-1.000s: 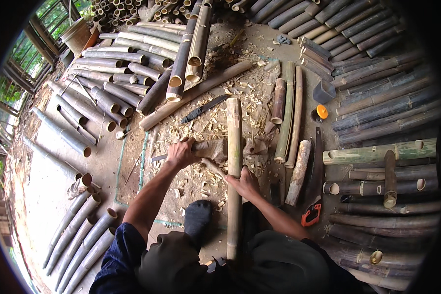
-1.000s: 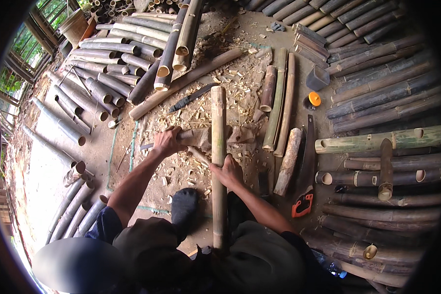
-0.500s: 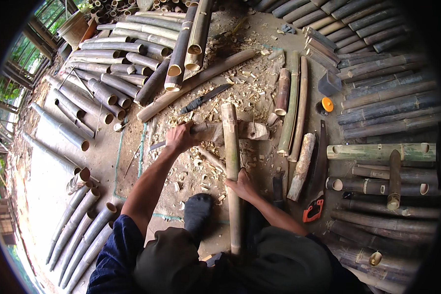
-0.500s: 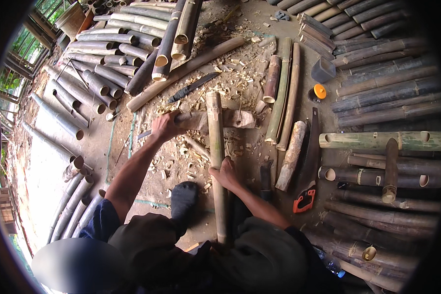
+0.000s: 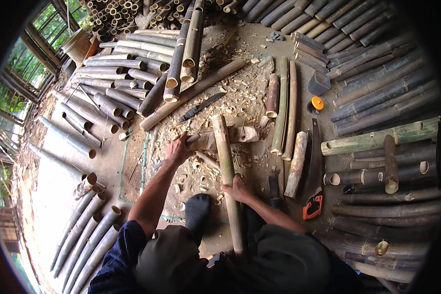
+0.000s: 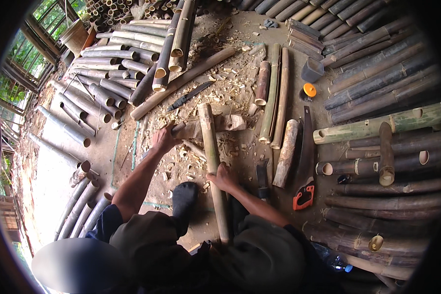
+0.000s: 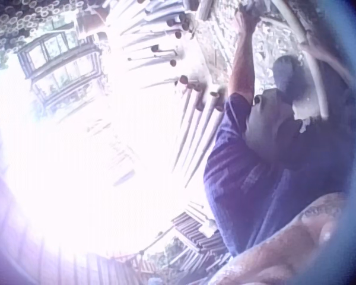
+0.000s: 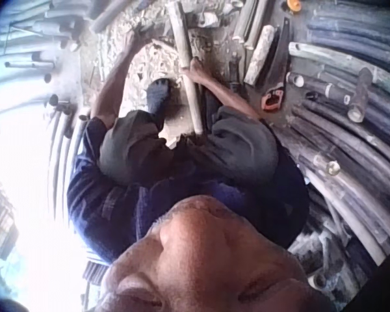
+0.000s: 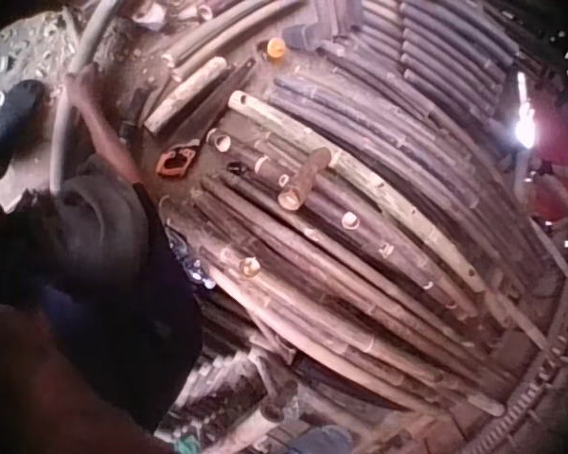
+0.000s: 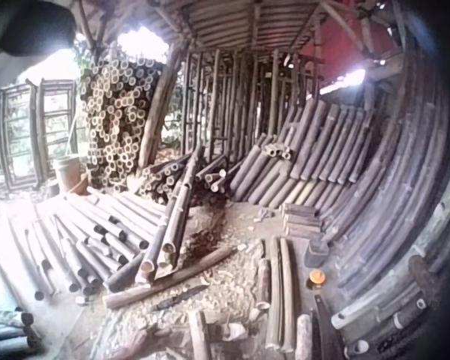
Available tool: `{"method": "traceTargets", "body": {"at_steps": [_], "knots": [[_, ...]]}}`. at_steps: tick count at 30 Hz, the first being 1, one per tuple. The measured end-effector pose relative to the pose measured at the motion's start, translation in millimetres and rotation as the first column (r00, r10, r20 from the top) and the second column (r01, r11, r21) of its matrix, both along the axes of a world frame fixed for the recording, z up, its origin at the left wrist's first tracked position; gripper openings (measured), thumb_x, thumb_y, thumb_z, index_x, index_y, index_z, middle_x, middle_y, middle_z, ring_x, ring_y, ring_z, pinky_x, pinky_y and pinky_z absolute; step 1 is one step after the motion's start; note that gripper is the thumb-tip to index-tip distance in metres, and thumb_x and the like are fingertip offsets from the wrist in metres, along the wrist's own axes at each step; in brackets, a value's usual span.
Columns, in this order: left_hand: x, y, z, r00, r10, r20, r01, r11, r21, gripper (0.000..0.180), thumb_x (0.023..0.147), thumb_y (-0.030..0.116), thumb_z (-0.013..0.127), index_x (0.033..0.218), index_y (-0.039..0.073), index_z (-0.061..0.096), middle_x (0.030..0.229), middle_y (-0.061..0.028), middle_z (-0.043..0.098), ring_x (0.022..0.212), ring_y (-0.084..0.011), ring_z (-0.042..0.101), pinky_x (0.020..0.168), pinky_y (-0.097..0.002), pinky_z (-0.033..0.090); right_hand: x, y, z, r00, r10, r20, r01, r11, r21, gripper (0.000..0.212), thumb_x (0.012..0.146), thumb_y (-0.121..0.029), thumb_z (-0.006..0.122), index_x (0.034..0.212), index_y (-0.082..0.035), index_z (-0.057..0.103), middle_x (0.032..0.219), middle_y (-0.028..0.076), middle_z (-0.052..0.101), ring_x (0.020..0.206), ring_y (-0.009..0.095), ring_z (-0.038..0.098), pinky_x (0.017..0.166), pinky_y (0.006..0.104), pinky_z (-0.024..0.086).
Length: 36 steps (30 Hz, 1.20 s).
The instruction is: The person sits on the floor of a workshop and uses a wooden mallet to strike a metal wedge, splitting a long bamboo pole into two halves. The person then uses a knife to shave and smooth the inner edges of the split bamboo.
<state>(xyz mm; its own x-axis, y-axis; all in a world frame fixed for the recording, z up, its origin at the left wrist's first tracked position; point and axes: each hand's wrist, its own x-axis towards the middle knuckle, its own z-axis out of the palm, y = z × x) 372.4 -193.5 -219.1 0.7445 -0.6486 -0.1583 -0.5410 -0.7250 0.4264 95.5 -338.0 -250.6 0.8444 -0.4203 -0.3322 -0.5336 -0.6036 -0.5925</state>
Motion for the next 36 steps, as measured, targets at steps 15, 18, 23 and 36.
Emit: {"method": "traceTargets", "body": {"at_steps": [15,18,23,36], "knots": [[-46,138,122,0.511,0.086,-0.855,-0.835,0.286,-0.47,0.025,0.099,0.025,0.065,0.114,0.005,0.063,0.084,-0.0046,0.063,0.067,-0.014,0.059,0.06,-0.0319,0.054,-78,-117,146,0.996,-0.035,0.084,0.027,0.995,0.093,0.075,0.093,-0.048,0.073,0.142,0.003,0.049,0.1,0.016,0.071,0.096,0.026,0.069,0.083,0.0378,0.055],[-18,162,117,0.434,-0.075,-0.898,-0.884,0.156,-0.44,0.016,0.098,0.023,0.065,0.1,0.007,0.062,0.077,-0.0043,0.059,0.071,-0.0181,0.06,0.07,-0.0408,0.057,-86,-150,199,0.997,-0.04,0.062,0.041,0.999,-0.012,0.065,0.091,-0.043,0.075,0.134,0.003,0.056,0.098,0.02,0.072,0.094,0.027,0.07,0.083,0.0401,0.055],[3,79,149,0.336,-0.294,-0.895,-0.917,0.113,-0.382,0.019,0.097,0.02,0.06,0.106,0.003,0.058,0.076,-0.0061,0.057,0.073,-0.022,0.061,0.088,-0.0547,0.057,-69,-168,221,0.995,0.064,-0.071,-0.078,0.971,-0.228,0.054,0.089,-0.042,0.073,0.113,0.004,0.062,0.112,0.028,0.069,0.106,0.042,0.068,0.092,0.0476,0.052],[82,-81,104,0.333,-0.189,-0.924,-0.735,0.561,-0.38,0.017,0.101,0.021,0.061,0.103,0.004,0.06,0.084,-0.0047,0.059,0.073,-0.017,0.059,0.07,-0.0382,0.056,-117,-196,94,0.672,0.022,-0.74,0.132,0.98,0.149,0.03,0.089,-0.024,0.067,0.096,0.005,0.07,0.064,0.014,0.069,0.059,0.023,0.071,0.069,0.0446,0.061]]}}
